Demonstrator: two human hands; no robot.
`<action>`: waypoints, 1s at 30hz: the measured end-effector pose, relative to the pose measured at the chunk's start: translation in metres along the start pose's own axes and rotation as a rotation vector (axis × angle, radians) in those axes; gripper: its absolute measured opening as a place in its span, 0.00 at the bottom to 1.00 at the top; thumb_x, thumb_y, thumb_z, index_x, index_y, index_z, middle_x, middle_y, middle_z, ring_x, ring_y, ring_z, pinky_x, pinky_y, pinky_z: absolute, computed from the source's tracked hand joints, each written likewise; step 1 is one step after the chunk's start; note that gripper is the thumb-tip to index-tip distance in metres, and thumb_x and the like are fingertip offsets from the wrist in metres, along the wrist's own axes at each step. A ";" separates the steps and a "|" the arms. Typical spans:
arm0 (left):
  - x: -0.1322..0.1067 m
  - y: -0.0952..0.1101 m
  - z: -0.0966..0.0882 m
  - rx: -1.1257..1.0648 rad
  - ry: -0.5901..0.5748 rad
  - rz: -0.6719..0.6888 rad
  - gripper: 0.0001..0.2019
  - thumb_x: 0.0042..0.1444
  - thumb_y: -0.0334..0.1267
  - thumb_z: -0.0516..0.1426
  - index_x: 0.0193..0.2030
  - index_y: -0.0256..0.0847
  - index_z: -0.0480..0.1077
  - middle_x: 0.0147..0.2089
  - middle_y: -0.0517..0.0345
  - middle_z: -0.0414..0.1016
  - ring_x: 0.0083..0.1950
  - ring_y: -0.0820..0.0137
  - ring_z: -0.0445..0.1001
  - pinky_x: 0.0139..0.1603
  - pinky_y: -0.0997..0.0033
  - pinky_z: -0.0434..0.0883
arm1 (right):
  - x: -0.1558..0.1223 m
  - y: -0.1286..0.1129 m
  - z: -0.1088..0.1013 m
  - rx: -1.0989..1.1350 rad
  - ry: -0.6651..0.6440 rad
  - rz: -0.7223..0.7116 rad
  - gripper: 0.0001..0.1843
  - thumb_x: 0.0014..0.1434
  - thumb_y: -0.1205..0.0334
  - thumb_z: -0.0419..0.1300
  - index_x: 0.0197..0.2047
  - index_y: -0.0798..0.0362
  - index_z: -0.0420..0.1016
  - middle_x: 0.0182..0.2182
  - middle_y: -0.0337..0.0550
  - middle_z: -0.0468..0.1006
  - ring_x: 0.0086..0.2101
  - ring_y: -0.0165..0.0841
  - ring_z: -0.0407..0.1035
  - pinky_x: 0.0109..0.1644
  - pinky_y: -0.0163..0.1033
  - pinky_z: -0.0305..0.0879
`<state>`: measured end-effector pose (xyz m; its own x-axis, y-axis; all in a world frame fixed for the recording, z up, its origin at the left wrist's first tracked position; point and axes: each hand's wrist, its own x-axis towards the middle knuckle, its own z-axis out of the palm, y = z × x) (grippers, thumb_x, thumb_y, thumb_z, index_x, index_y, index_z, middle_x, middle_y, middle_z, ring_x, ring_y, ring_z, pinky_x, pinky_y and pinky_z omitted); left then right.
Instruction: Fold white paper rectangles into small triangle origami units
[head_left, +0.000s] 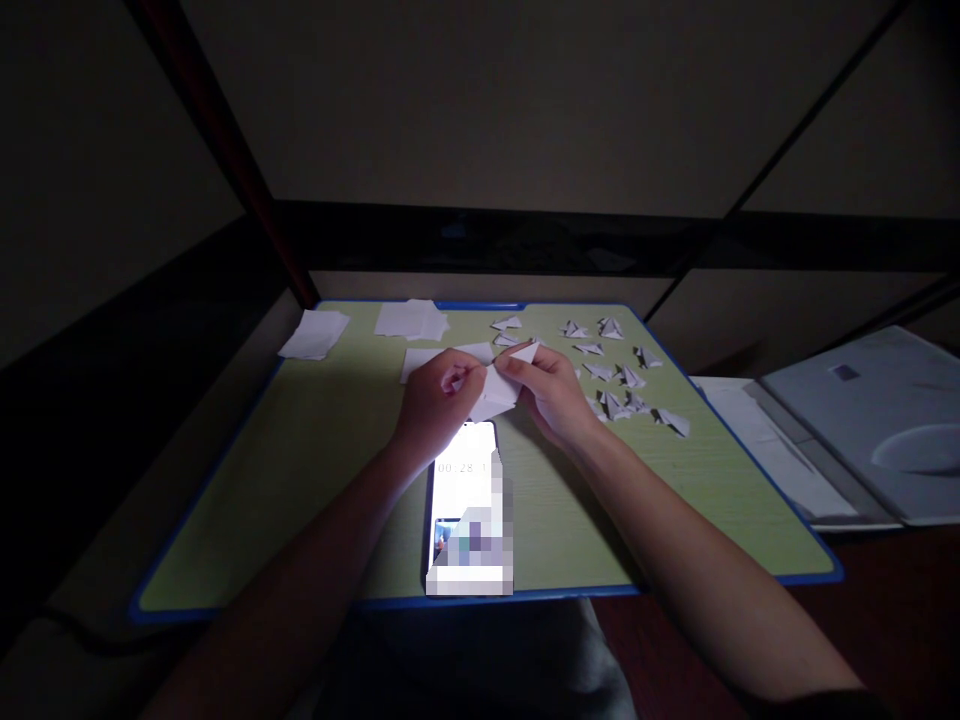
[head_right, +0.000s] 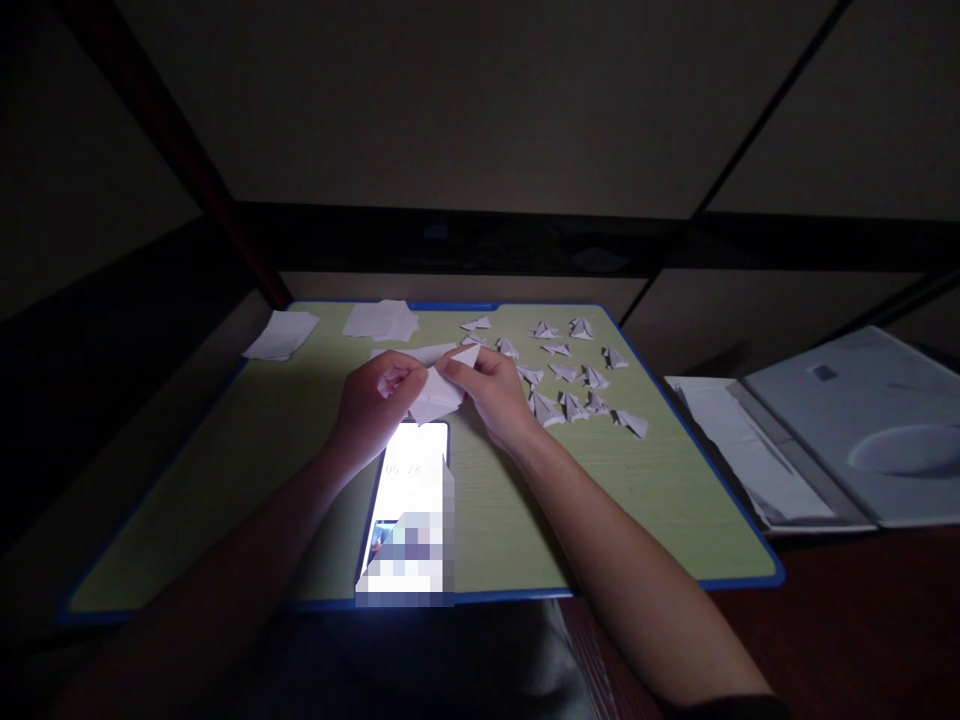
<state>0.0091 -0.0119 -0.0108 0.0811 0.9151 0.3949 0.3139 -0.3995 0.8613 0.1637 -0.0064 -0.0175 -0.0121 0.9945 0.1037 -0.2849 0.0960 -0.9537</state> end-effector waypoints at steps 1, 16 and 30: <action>0.000 0.000 0.000 -0.002 0.008 0.003 0.05 0.53 0.37 0.57 0.29 0.40 0.71 0.26 0.59 0.76 0.26 0.73 0.72 0.24 0.76 0.65 | 0.000 0.000 0.000 -0.009 0.001 -0.002 0.09 0.44 0.57 0.71 0.26 0.51 0.78 0.22 0.36 0.73 0.23 0.28 0.61 0.27 0.36 0.54; -0.001 0.000 0.003 -0.052 0.013 -0.005 0.03 0.52 0.35 0.57 0.29 0.40 0.70 0.27 0.59 0.76 0.27 0.74 0.72 0.26 0.76 0.68 | 0.000 -0.002 -0.002 -0.022 -0.034 -0.035 0.08 0.47 0.57 0.70 0.25 0.50 0.78 0.20 0.35 0.71 0.23 0.27 0.59 0.27 0.36 0.53; -0.039 0.064 -0.060 0.108 -0.057 0.103 0.05 0.60 0.36 0.59 0.35 0.45 0.77 0.35 0.59 0.81 0.34 0.69 0.78 0.34 0.69 0.75 | 0.004 -0.010 -0.007 -0.012 0.051 -0.063 0.08 0.47 0.57 0.70 0.25 0.51 0.77 0.21 0.34 0.72 0.22 0.26 0.59 0.26 0.35 0.51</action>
<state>-0.0304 -0.0761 0.0482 0.1707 0.8723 0.4583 0.4011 -0.4863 0.7763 0.1732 -0.0028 -0.0098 0.0543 0.9872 0.1499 -0.2719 0.1591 -0.9491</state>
